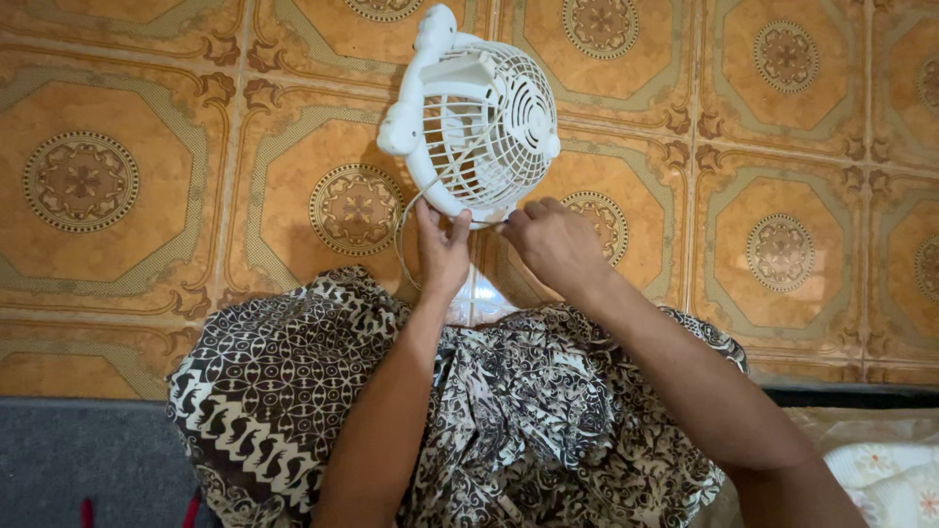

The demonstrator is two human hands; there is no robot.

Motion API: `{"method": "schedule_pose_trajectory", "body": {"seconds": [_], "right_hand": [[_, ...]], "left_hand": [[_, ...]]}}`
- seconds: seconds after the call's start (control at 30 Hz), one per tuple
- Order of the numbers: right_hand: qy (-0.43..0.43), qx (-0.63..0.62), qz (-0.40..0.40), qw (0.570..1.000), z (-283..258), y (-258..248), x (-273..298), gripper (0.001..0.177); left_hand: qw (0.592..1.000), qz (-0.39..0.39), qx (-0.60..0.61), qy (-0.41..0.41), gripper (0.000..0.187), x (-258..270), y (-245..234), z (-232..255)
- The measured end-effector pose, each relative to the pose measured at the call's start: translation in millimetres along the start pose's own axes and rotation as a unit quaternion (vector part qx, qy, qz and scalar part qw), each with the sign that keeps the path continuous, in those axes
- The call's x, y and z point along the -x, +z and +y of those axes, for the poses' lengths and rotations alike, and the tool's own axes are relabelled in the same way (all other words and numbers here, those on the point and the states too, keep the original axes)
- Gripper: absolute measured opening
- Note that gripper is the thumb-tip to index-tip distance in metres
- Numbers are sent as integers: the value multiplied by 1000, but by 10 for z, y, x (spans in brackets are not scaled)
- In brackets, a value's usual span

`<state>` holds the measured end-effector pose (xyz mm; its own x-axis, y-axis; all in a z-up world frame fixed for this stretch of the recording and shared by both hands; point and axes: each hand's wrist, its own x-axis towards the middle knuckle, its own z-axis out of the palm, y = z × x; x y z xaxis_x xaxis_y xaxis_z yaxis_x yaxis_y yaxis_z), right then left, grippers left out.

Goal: The person reassembles a small white electric fan by attaching the front grille and securing it with screws using a screwdriver. The fan is held in the lap and rotated as needed during assembly.

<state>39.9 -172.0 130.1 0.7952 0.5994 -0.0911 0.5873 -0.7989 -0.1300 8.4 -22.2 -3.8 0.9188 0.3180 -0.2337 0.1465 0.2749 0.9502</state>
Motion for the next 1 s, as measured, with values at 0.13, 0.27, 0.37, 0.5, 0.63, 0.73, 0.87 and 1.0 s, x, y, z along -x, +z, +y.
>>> {"method": "schedule_pose_trajectory", "body": {"seconds": [0.13,0.27,0.37,0.5,0.63,0.73,0.87,1.0], "right_hand": [[63,-61,-62,994,-2,-30,-24,34],[-35,-70,59,995,-6,-59,13,29],[-38,1,46,998,3,-47,36,29],[86,-27,-72,993,-27,-10,-10,33],[0,-90,33,995,-24,-13,15,32],[-76,-35,129,988,-2,-25,22,22],[7,15,2,1000,-64,4,-28,29],[23,-79,35,996,-79,-17,-44,28]], "left_hand": [[999,1,33,16,74,-9,12,-49],[999,2,27,36,76,-32,-14,-154],[999,1,30,41,79,-39,-14,-217],[996,-3,71,49,81,-65,-17,-233],[998,-3,48,33,80,-42,-48,-202],[999,-7,27,31,78,-29,-37,-134],[1000,2,-19,-15,80,21,-55,-19],[999,2,-21,-26,82,6,-47,17]]}}
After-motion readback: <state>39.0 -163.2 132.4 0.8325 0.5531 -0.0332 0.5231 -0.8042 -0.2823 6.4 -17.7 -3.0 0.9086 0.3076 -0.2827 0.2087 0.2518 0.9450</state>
